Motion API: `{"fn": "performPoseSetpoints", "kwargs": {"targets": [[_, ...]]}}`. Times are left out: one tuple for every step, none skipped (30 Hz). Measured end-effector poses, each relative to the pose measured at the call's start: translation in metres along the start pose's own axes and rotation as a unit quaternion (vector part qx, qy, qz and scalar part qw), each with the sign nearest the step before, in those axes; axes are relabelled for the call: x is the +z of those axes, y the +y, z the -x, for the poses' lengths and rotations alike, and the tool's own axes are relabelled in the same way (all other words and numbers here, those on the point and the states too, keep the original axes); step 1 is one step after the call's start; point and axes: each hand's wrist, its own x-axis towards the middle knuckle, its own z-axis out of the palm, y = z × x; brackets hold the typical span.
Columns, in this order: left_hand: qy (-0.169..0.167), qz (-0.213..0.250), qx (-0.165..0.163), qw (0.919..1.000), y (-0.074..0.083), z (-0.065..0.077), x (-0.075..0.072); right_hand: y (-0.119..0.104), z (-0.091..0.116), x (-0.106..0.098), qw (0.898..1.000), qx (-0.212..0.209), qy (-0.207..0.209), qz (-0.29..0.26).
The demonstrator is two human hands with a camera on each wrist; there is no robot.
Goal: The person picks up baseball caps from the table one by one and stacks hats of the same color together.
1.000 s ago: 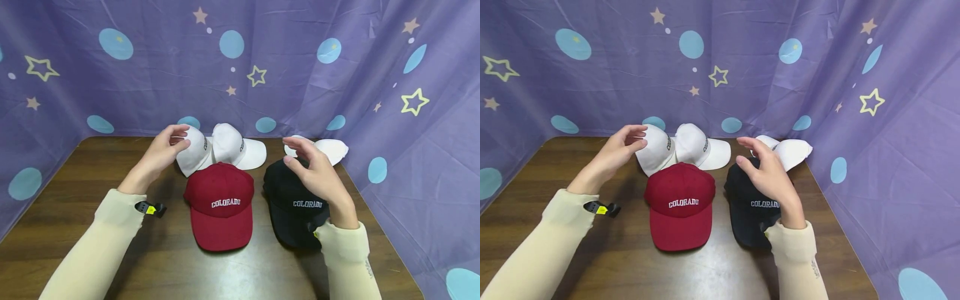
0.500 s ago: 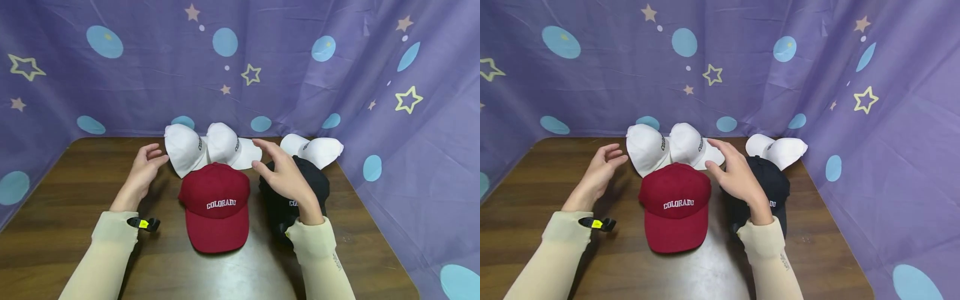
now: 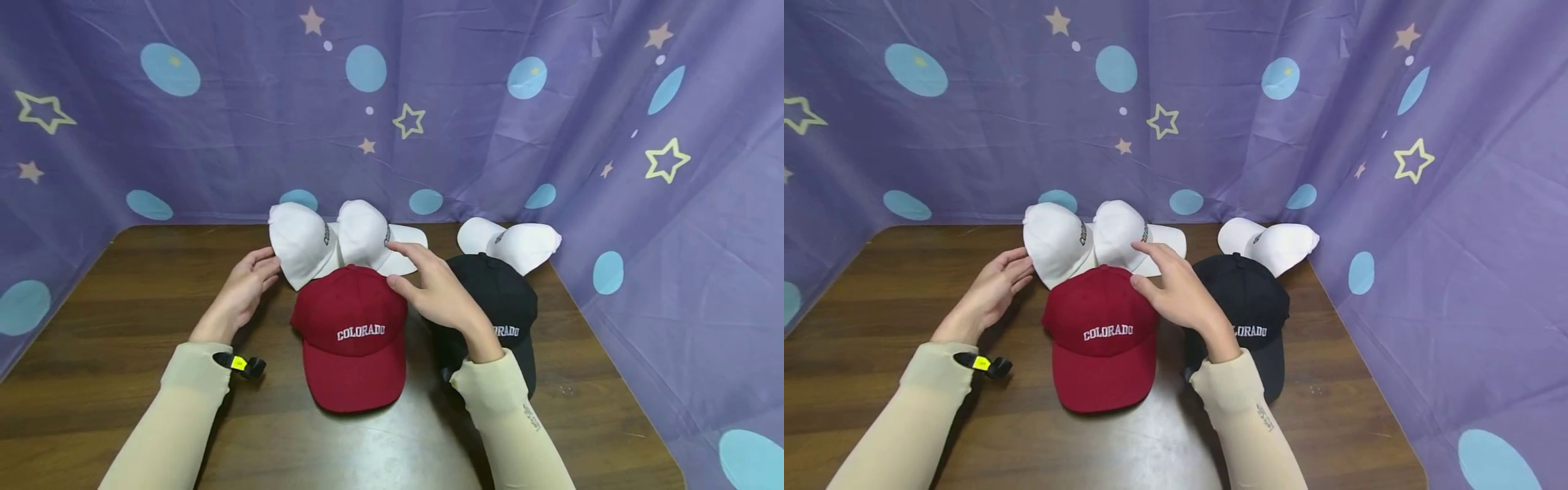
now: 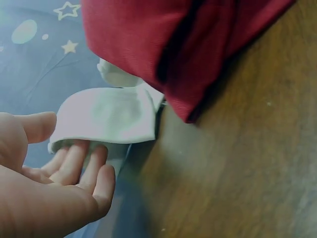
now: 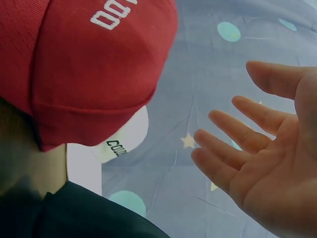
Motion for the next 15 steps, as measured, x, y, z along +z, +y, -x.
{"fn": "performPoseSetpoints", "kwargs": {"targets": [[-0.001, 0.003, 0.003, 1.0, -0.002, -0.001, 0.001, 0.0, 0.0, 0.001, 1.0, 0.0, -0.002, -0.001], [0.0, 0.005, 0.008, 1.0, -0.004, -0.002, 0.002, 0.0, 0.0, 0.001, 1.0, 0.0, -0.004, -0.002], [-0.001, 0.004, 0.014, 0.9999, -0.006, -0.003, 0.003, 0.0, 0.0, 0.002, 1.0, -0.001, -0.006, -0.003], [0.002, 0.001, 0.02, 0.9998, -0.008, -0.004, 0.004, 0.0, -0.001, 0.002, 1.0, -0.002, -0.008, -0.004], [0.007, -0.008, 0.024, 0.9997, -0.009, -0.004, 0.005, 0.0, -0.001, 0.002, 1.0, -0.002, -0.008, -0.006], [0.015, -0.018, 0.028, 0.9994, -0.011, -0.005, 0.006, 0.0, -0.001, 0.002, 1.0, -0.003, -0.009, -0.008], [0.021, -0.033, 0.032, 0.9987, -0.012, -0.005, 0.008, 0.0, -0.001, 0.002, 1.0, -0.003, -0.009, -0.01], [0.03, -0.048, 0.035, 0.9977, -0.013, -0.005, 0.008, -0.001, -0.001, 0.002, 1.0, -0.004, -0.009, -0.011], [0.04, -0.063, 0.039, 0.9965, -0.014, -0.005, 0.009, -0.001, 0.0, 0.002, 1.0, -0.005, -0.009, -0.013], [0.052, -0.074, 0.04, 0.9951, -0.015, -0.004, 0.01, -0.001, 0.0, 0.002, 1.0, -0.005, -0.009, -0.015], [0.063, -0.084, 0.043, 0.9935, -0.015, -0.004, 0.01, -0.001, 0.0, 0.002, 1.0, -0.006, -0.009, -0.016], [0.073, -0.088, 0.047, 0.9923, -0.014, -0.004, 0.01, -0.001, 0.0, 0.002, 1.0, -0.006, -0.009, -0.017], [0.082, -0.084, 0.05, 0.9918, -0.014, -0.003, 0.01, -0.001, 0.0, 0.002, 1.0, -0.006, -0.009, -0.018], [0.092, -0.07, 0.051, 0.992, -0.012, -0.002, 0.009, -0.001, 0.0, 0.002, 1.0, -0.006, -0.01, -0.017], [0.1, -0.054, 0.054, 0.9921, -0.011, -0.001, 0.008, 0.0, 0.0, 0.002, 1.0, -0.007, -0.01, -0.017]]}}
